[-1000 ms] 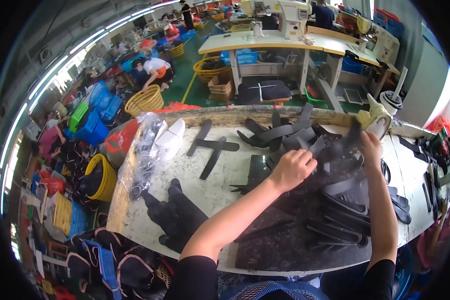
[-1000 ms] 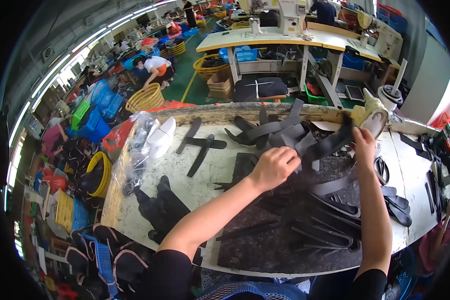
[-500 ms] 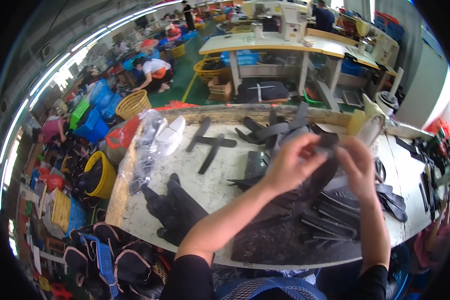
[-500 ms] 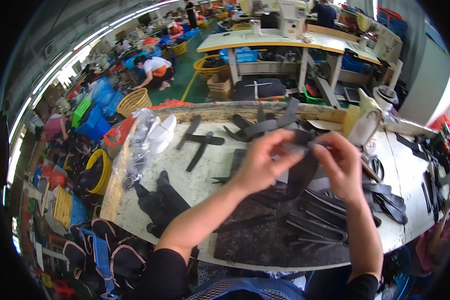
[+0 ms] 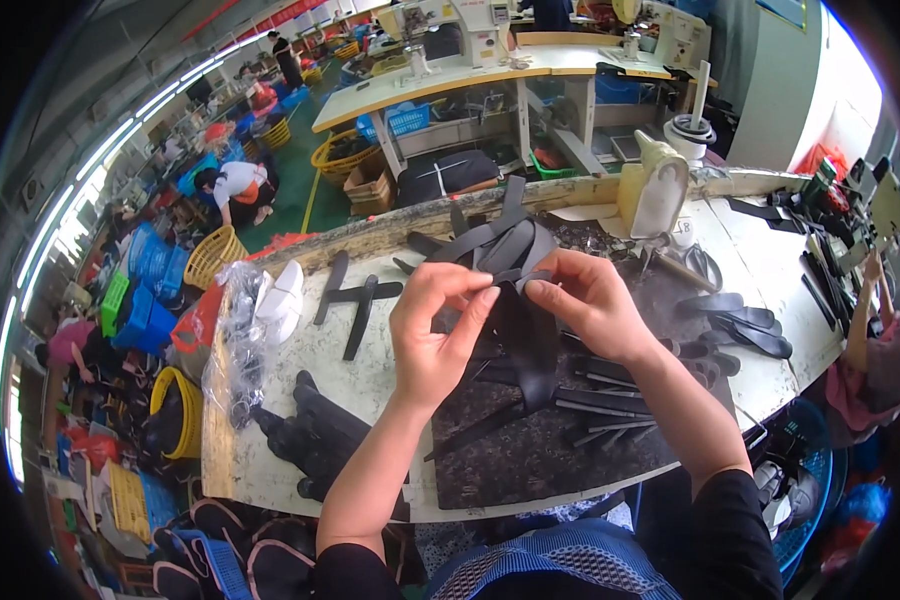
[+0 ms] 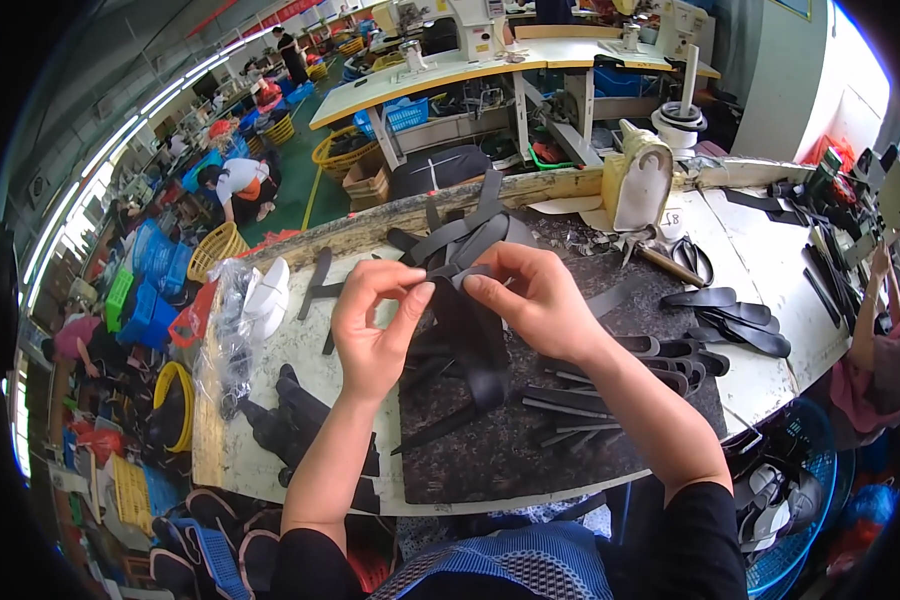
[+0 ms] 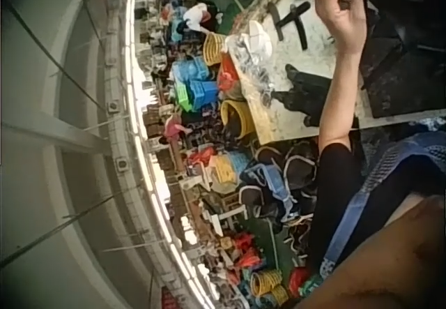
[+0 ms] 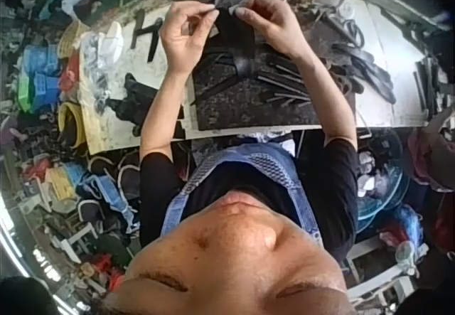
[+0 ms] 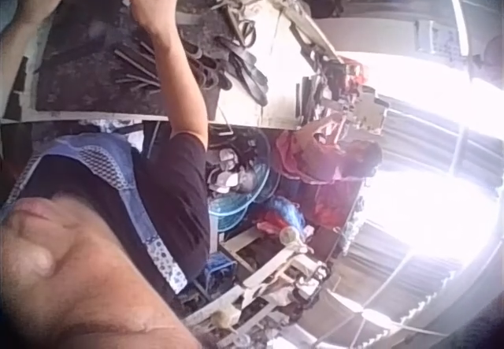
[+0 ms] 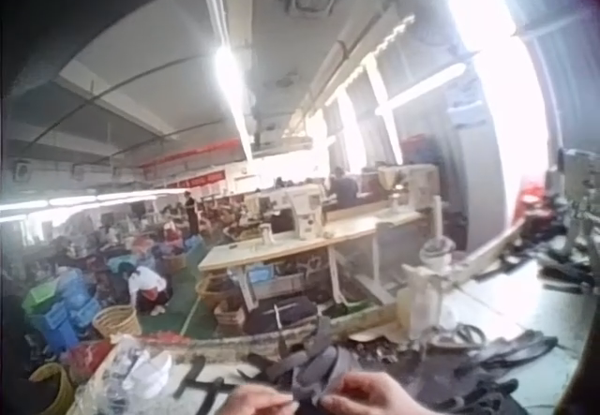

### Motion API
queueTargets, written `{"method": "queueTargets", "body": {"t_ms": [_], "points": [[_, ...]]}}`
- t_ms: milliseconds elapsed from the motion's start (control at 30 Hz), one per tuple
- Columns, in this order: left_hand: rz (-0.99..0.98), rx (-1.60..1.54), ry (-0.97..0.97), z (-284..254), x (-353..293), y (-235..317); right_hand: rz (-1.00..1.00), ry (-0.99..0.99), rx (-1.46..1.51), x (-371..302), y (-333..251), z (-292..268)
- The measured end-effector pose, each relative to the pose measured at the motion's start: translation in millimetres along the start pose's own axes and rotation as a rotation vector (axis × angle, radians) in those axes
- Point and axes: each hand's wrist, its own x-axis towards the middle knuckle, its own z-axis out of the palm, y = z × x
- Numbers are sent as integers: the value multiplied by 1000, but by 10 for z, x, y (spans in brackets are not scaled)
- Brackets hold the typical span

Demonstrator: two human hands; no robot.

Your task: The recorder is preparing and hammering synthetic shoe straps on a workbench in a factory setting.

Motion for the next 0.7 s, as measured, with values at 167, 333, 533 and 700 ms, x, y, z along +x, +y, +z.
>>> {"method": "queueTargets", "body": {"t_ms": [167, 333, 533, 700], "points": [[453, 414, -127, -14, -95, 220, -2, 306, 96, 162, 190, -85], [472, 492, -312, 25, -436, 250, 84, 345, 159, 347, 294, 27], [445, 439, -279, 13, -585, 195, 64, 482, 178, 537, 553, 72], [426, 361, -341, -80, -885, 382, -15, 831, -34, 883, 836, -254]]}}
